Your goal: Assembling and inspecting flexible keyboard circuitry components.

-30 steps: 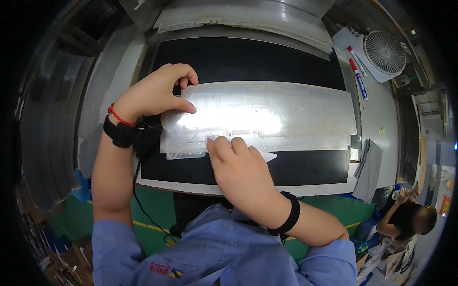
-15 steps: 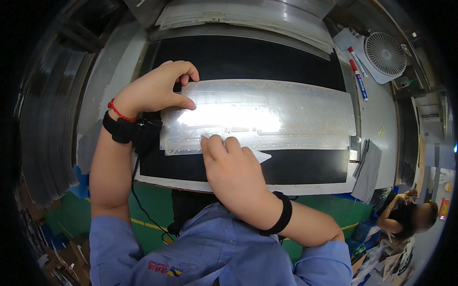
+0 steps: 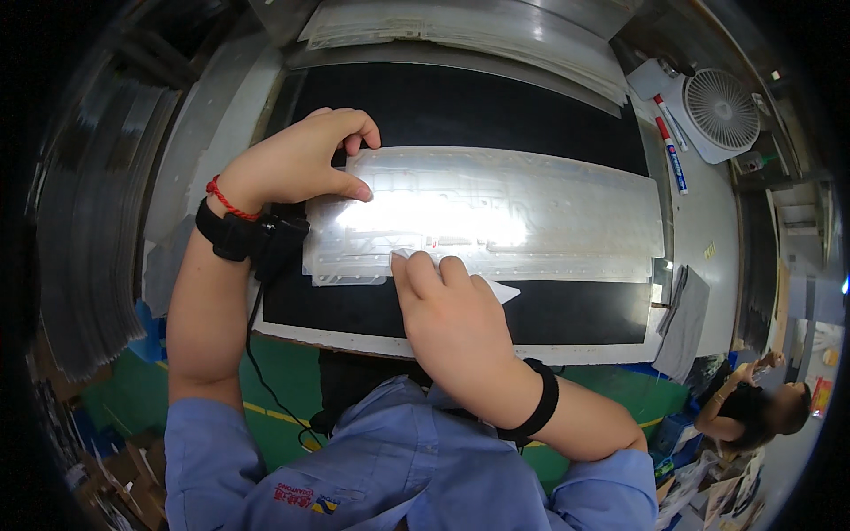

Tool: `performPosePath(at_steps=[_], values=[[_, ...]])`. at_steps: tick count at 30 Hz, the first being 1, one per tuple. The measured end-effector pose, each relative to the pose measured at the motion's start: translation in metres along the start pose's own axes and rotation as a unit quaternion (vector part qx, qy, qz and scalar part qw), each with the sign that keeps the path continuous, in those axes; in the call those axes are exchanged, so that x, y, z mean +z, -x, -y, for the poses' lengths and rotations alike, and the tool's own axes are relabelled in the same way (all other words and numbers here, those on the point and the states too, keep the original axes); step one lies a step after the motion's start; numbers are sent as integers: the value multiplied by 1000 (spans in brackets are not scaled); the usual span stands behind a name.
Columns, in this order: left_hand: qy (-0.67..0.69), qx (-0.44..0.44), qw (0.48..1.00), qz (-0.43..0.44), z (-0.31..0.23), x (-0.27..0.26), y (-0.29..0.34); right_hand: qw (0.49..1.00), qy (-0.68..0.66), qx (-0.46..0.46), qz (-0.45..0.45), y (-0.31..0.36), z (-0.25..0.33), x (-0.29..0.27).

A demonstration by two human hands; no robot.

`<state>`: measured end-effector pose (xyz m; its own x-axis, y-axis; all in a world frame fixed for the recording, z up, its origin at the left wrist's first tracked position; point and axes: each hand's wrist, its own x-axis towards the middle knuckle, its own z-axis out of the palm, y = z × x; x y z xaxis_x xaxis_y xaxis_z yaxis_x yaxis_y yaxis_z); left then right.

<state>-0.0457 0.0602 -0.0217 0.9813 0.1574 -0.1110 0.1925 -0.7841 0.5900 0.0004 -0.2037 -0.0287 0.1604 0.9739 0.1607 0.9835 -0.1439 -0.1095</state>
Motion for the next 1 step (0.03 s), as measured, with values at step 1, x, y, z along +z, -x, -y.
performPosePath(at_steps=[1], values=[[2, -2, 1000, -2, 0, 0, 0, 1000, 8, -1, 17, 0, 0, -1]])
